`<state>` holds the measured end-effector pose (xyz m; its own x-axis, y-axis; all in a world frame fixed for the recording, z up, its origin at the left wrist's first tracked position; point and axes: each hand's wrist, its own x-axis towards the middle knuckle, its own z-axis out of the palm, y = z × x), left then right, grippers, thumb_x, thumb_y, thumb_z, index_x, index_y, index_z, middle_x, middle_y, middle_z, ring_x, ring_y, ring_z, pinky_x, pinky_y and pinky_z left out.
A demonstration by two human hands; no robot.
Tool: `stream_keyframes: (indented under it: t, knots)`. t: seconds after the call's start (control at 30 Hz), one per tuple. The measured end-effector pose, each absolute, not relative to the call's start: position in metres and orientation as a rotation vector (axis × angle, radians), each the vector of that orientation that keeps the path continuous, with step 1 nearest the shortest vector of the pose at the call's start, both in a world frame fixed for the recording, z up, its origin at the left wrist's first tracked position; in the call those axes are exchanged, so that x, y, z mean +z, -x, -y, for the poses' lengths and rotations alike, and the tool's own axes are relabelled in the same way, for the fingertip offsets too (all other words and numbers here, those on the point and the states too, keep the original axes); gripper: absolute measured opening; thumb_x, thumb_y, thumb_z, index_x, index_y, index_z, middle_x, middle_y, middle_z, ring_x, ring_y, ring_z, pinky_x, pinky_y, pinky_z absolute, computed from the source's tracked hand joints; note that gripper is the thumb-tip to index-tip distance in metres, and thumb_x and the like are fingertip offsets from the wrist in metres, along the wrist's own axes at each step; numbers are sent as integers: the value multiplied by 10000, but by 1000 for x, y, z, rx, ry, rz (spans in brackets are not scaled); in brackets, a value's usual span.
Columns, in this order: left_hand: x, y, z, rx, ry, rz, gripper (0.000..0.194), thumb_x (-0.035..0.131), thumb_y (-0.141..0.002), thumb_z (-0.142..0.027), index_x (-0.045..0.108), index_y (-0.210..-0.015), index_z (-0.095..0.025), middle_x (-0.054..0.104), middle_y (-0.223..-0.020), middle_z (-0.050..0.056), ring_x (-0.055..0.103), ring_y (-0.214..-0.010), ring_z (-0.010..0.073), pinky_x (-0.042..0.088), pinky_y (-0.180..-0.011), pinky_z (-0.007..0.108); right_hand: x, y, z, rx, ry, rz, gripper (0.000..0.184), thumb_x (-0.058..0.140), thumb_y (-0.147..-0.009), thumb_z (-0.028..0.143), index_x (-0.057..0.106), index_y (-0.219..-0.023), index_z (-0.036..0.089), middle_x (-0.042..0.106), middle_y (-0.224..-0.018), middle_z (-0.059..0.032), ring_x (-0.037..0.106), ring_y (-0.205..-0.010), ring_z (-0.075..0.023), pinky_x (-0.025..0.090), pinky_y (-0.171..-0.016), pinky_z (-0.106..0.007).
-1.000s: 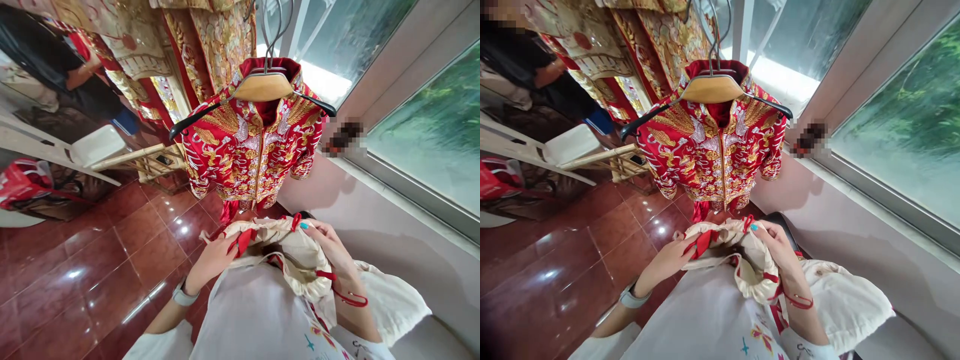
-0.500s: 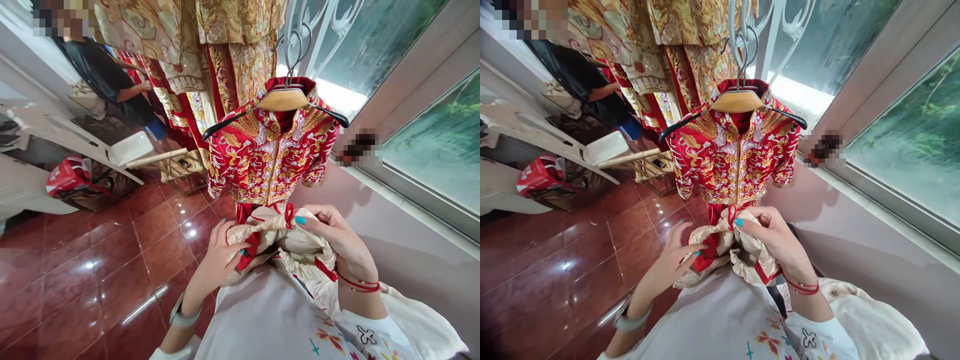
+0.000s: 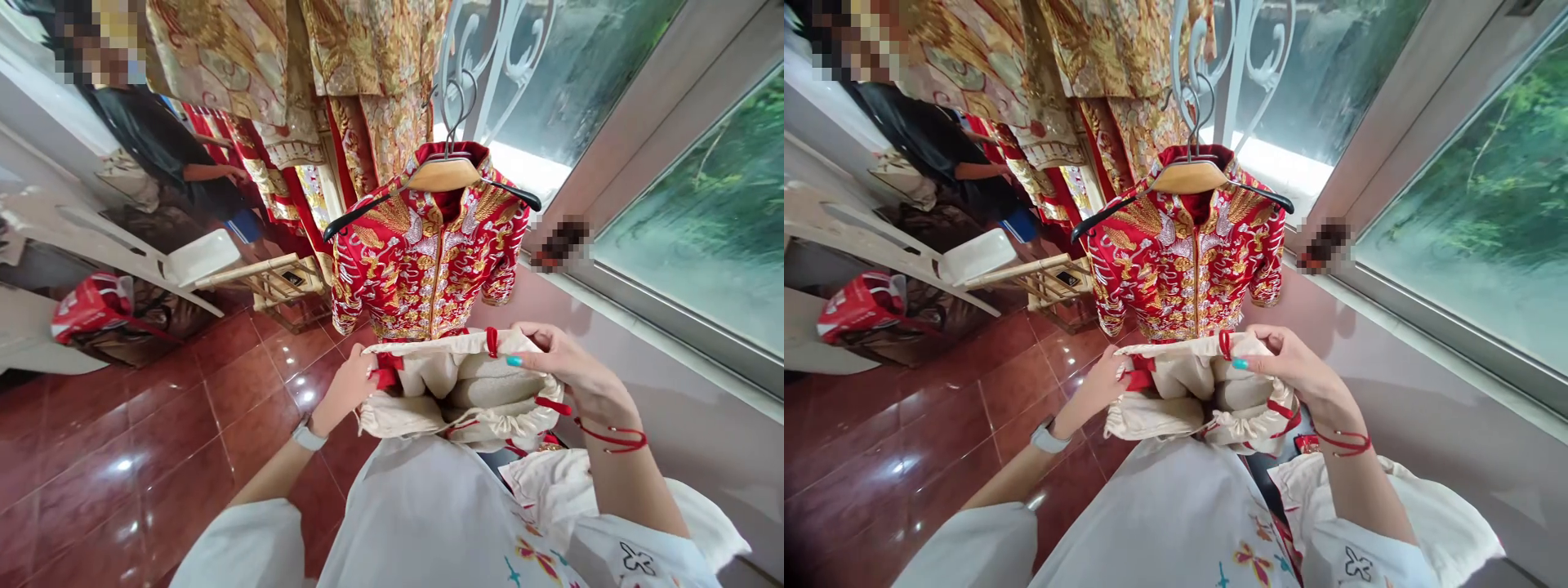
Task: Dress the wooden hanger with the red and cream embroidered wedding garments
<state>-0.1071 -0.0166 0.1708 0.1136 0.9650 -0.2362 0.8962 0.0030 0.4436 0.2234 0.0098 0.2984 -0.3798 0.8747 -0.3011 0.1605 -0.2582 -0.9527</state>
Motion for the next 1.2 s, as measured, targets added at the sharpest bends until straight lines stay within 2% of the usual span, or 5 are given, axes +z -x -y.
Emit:
stream_keyframes:
  t: [0.23, 0.37, 0.5, 0.67, 1.2]
  knots:
    - [217, 114, -20, 194, -2014, -1816, 125, 521, -800, -107, 603, -833, -195, 534, -1169, 58, 624, -939, 196, 517, -832, 322, 286, -256, -41, 1332, 1418, 1617, 373, 747, -622, 349, 399, -607, 215, 322, -542, 82, 251, -496, -52, 186, -439, -199]
    - [269, 126, -52, 329, -2138, -1784, 143, 537, -743, -106, 634, -820, -178, 543, -1058, 52, 603, -957, 200, 512, -912, 339, 304, -251, -59, 802, 1350, 1640, 172, 642, -653, 235, 556, -801, 223, 461, -650, 37, 381, -546, -99, 292, -480, -219]
    - [316, 146, -75, 513, -2235, -1855, 113, 506, -747, -111, 615, -755, -142, 548, -1029, 64, 579, -987, 218, 481, -983, 390, 264, -239, -73, 617, 1283, 1859, 686, 566, -631, 155, 566, -1313, 230, 669, -1034, -74, 614, -865, -202, 493, -744, -313]
    - [308, 149, -95, 109, -2356, -1931, 365, 504, -758, -59, 730, -1017, -181, 584, -1187, 67, 617, -927, 218, 518, -807, 340, 223, -241, -120, 553, 1443, 1647, 1002, 483, -631, 130, 210, -1593, 190, 741, -893, -57, 652, -797, -216, 513, -798, -362]
    - [218, 189, -155, 93, -2692, -1969, 514, 427, -871, -20, 720, -1221, -255, 610, -1343, 125, 574, -1150, 276, 498, -975, 415, 271, -207, -214, 492, 1323, 1440, 630, 490, -591, 134, 419, -1214, 184, 709, -820, -86, 692, -823, -279, 534, -761, -410]
